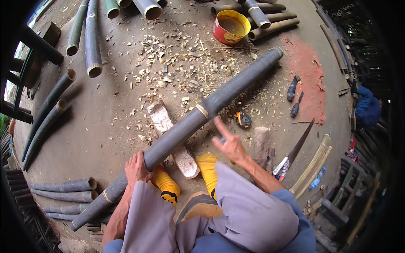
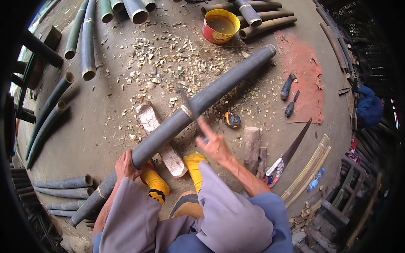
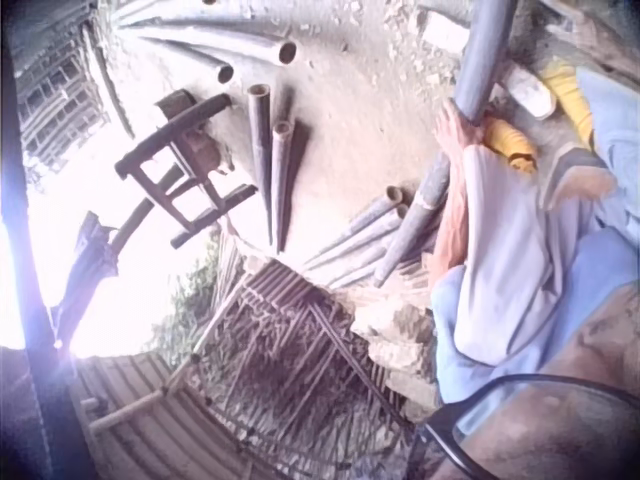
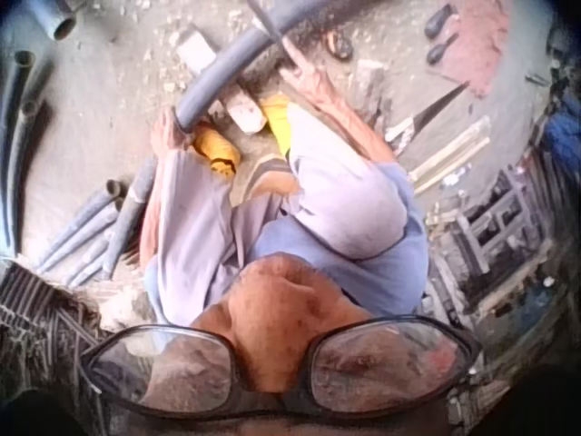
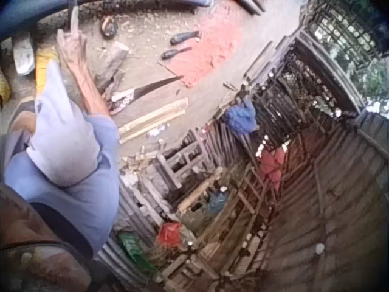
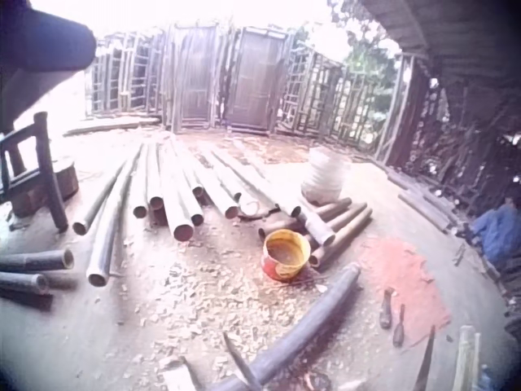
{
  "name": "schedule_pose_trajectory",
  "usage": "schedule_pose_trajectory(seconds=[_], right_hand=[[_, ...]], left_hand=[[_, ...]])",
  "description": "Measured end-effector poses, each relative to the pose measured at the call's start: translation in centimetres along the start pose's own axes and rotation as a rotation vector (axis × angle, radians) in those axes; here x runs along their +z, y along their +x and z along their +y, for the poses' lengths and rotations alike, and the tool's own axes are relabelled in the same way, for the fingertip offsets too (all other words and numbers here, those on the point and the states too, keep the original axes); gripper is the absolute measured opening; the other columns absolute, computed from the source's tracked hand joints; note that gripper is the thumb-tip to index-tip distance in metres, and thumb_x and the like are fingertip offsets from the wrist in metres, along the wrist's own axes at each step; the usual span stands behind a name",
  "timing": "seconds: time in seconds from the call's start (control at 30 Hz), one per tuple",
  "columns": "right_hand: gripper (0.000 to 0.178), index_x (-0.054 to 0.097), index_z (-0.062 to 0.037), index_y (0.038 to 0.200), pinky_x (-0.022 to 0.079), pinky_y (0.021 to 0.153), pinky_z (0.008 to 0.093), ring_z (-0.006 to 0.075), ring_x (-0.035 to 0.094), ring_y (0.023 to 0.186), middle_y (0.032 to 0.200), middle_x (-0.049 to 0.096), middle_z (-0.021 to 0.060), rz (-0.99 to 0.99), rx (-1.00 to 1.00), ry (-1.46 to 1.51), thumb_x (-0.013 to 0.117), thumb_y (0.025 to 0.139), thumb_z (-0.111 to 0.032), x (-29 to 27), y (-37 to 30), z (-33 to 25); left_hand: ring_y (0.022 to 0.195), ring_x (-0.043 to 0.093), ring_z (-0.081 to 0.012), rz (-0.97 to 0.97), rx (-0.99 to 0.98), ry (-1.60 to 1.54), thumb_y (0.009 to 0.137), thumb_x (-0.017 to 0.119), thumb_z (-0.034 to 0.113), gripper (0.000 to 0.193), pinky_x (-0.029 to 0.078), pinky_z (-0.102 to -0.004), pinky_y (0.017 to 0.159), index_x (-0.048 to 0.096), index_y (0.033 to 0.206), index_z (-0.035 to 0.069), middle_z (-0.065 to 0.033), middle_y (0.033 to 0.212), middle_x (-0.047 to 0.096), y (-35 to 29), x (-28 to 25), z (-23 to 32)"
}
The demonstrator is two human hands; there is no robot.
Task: The person scrapes the outer layer of a bamboo pole using a metal tool. They move the tool along the length of the pole while holding it between their legs to stabilize it.
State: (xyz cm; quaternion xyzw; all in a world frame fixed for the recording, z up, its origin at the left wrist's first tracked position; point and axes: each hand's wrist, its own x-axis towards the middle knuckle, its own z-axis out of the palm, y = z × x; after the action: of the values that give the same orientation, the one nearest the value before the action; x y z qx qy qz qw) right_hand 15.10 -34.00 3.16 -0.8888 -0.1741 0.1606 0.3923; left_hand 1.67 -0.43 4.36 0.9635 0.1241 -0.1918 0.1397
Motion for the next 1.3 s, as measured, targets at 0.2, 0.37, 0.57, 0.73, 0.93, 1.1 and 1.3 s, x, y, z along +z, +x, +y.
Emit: schedule_pose_trajectory(seconds=[0.2,0.37,0.57,0.73,0.93,1.1,1.3], right_hand=[[0.072,0.02,-0.0136,0.154,0.051,0.042,0.0246,0.0132,0.056,0.048,0.145,0.041,0.0227,0.059,0.17,0.048,0.056,0.092,-0.021,-1.1,0.4,1.1],[0.074,0.019,-0.012,0.154,0.061,0.055,0.0304,0.0185,0.066,0.057,0.145,0.04,0.024,-0.245,-0.022,-0.157,0.057,0.09,-0.017,0.0,-1.5,-0.3],[0.072,0.017,-0.0108,0.154,0.049,0.035,0.0228,0.01,0.053,0.042,0.092,0.07,0.0176,-0.002,-0.005,-0.039,0.057,0.094,-0.02,0.4,-1.0,0.1],[0.07,0.025,-0.0178,0.153,0.059,0.054,0.0317,0.0146,0.059,0.048,0.066,0.066,0.0092,0.12,0.348,0.049,0.059,0.092,-0.024,-1.2,0.5,0.3],[0.071,0.022,-0.0131,0.153,0.052,0.041,0.028,0.013,0.055,0.045,0.078,0.069,0.0136,-0.038,-0.171,-0.202,0.058,0.093,-0.024,0.8,-2.5,-0.1],[0.072,0.022,-0.0133,0.153,0.056,0.045,0.0277,0.0157,0.06,0.047,0.096,0.069,0.0241,0.045,0.003,-0.007,0.059,0.092,-0.024,0.0,-0.4,0.0],[0.07,0.021,-0.0185,0.154,0.052,0.043,0.0234,0.0098,0.055,0.047,0.096,0.07,0.0131,0.288,0.505,0.242,0.058,0.094,-0.022,-3.3,1.2,1.4]], left_hand=[[0.091,0.064,-0.0385,-0.169,-0.009,-0.184,0.05,0.082,0.021,0.07,0.052,-0.0467,0.078,0.054,0.112,0.011,-0.0168,0.095,0.065,1.1,-1.5,0.0],[0.088,0.065,-0.0411,-0.342,-0.03,-0.231,0.049,0.082,0.024,0.069,0.052,-0.0475,0.077,0.054,0.11,0.01,-0.0193,0.092,0.068,2.0,-2.4,-0.9],[0.09,0.065,-0.0407,-0.392,0.016,-0.266,0.048,0.083,0.024,0.073,0.051,-0.048,0.079,0.054,0.114,0.01,-0.0188,0.092,0.068,2.9,-2.4,-1.7],[0.099,0.063,-0.0362,-0.035,0.101,-0.097,0.05,0.083,0.02,0.078,0.05,-0.045,0.085,0.051,0.121,0.012,-0.0135,0.102,0.065,0.9,-1.2,0.3],[0.098,0.063,-0.0366,-0.166,0.03,-0.187,0.052,0.081,0.021,0.075,0.05,-0.0454,0.083,0.052,0.121,0.012,-0.0133,0.104,0.064,1.7,-1.9,0.3],[0.094,0.064,-0.0392,-0.292,0.024,-0.259,0.05,0.079,0.023,0.071,0.051,-0.047,0.08,0.055,0.115,0.01,-0.0152,0.1,0.066,2.6,-2.6,-0.1],[0.098,0.063,-0.0393,-0.337,0.015,-0.308,0.05,0.078,0.023,0.071,0.051,-0.046,0.082,0.055,0.116,0.01,-0.0166,0.105,0.065,2.3,-3.1,-0.9]])
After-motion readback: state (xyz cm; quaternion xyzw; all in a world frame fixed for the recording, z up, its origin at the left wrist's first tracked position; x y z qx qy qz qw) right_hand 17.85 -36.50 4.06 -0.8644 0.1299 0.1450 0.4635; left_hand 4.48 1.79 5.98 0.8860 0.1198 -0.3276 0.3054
